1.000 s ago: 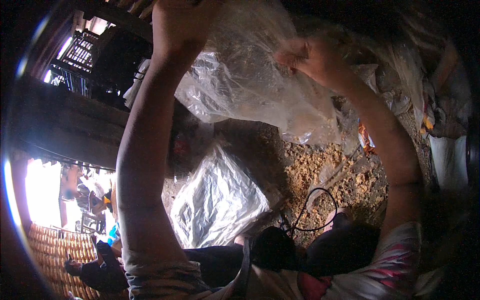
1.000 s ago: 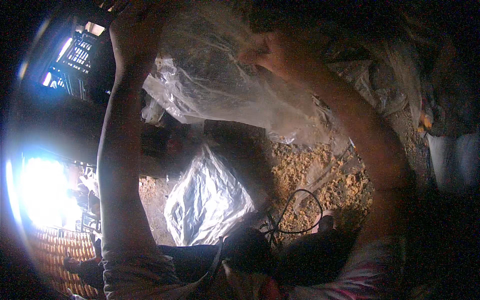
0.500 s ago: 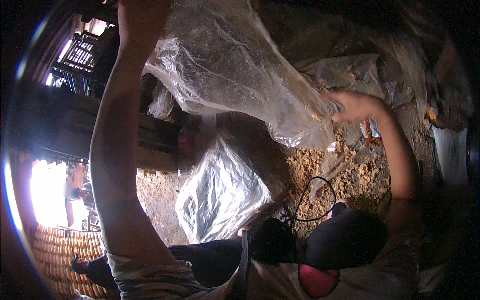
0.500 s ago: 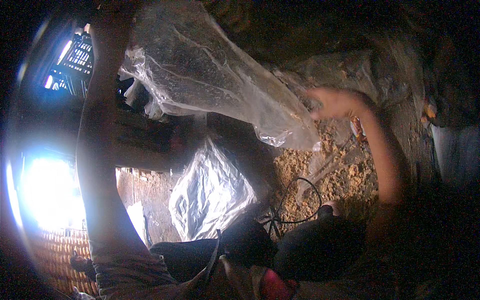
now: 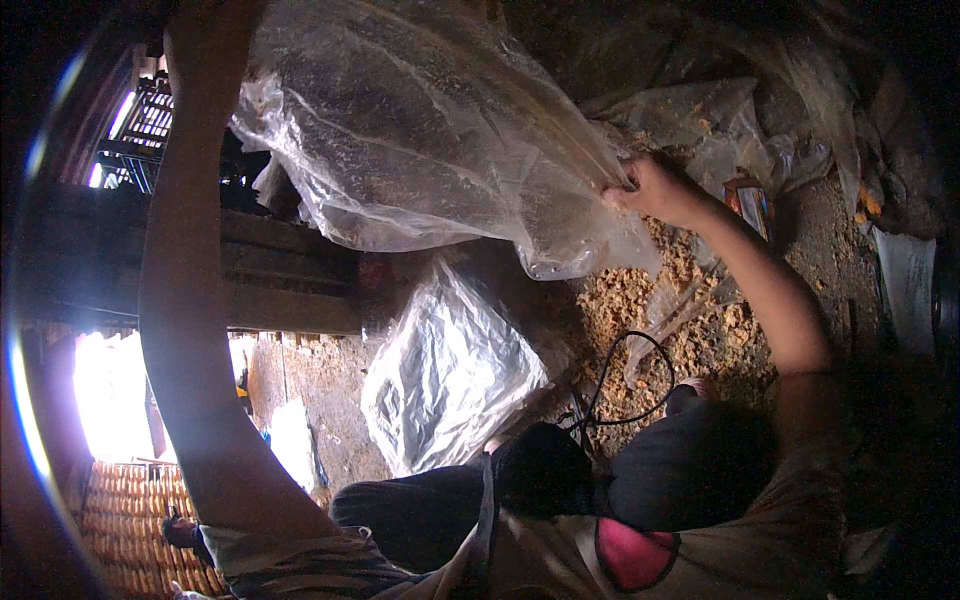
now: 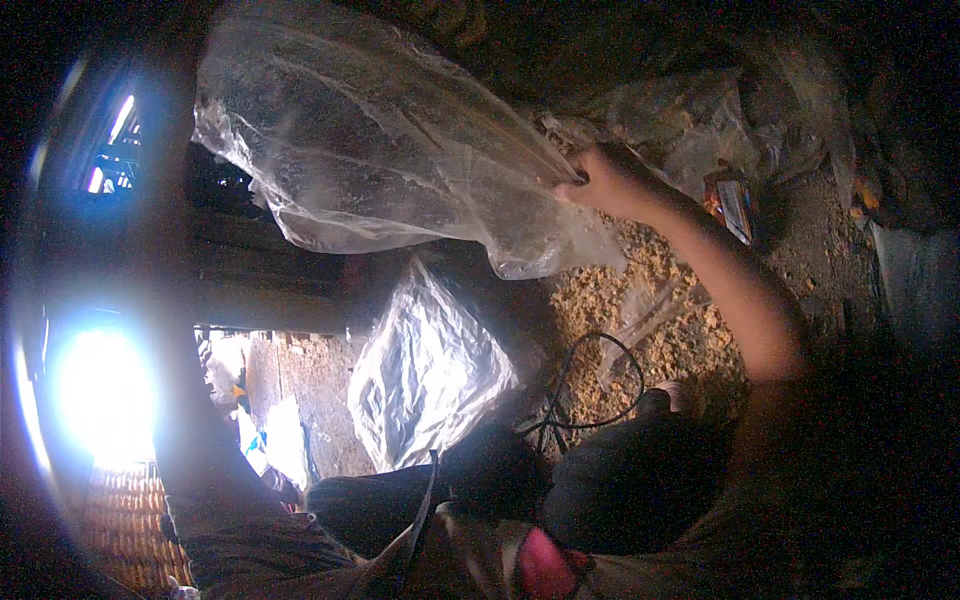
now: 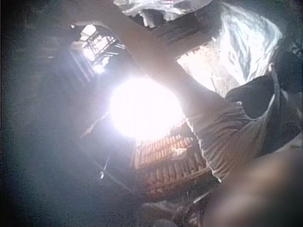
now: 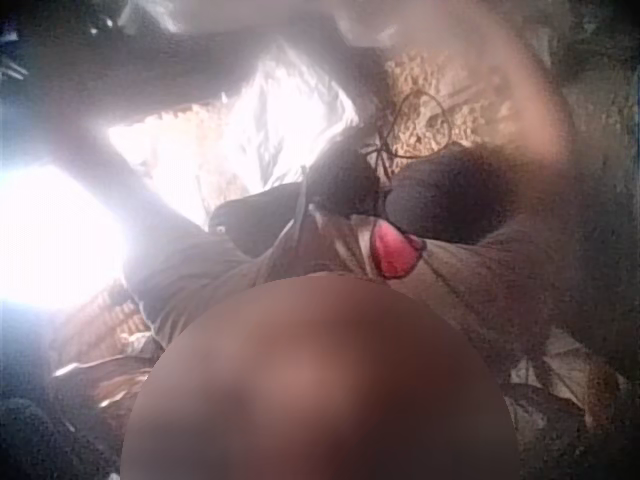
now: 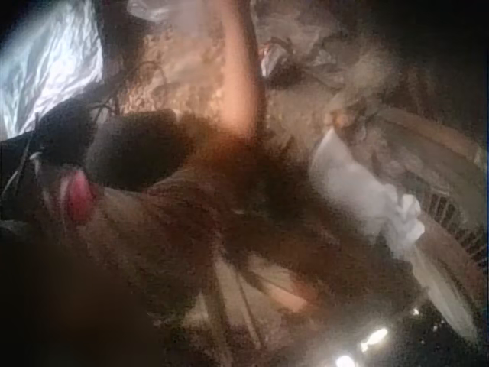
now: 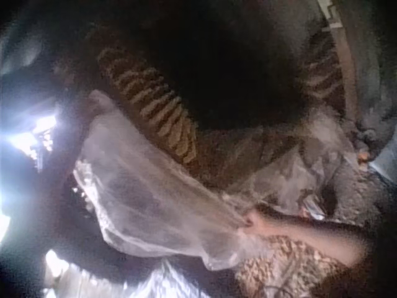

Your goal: The person sits on the floor and repeatedly scoops granular material from a large pile into small plastic bags. They open each bag, fill it by hand, and set it aside. The process is repeated continuously.

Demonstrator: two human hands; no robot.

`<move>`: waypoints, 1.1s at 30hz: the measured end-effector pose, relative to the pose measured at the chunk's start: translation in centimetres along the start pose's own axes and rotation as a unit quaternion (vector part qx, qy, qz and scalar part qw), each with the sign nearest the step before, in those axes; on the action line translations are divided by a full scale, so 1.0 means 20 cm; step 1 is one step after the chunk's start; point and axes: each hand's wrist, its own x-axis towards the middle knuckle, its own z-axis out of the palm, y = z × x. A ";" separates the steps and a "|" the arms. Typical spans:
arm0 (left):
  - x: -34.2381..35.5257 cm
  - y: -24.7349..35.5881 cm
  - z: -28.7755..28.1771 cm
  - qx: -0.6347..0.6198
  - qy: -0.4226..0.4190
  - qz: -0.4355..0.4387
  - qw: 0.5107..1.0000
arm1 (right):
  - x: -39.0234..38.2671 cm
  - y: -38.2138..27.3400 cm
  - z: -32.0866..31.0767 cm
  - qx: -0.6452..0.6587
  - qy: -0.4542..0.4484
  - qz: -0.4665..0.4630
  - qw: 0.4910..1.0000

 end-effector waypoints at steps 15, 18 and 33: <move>-0.04 -0.17 0.05 0.037 0.040 0.041 0.998 | 0.11 0.04 -0.03 -0.004 -0.010 0.021 1.000; -0.05 -0.22 0.02 0.047 0.057 0.062 0.995 | 0.01 0.16 -0.05 -0.194 -0.090 0.037 0.976; -0.25 -0.80 0.04 0.193 -0.088 0.030 0.977 | 0.10 0.45 -0.14 0.102 0.052 0.100 0.988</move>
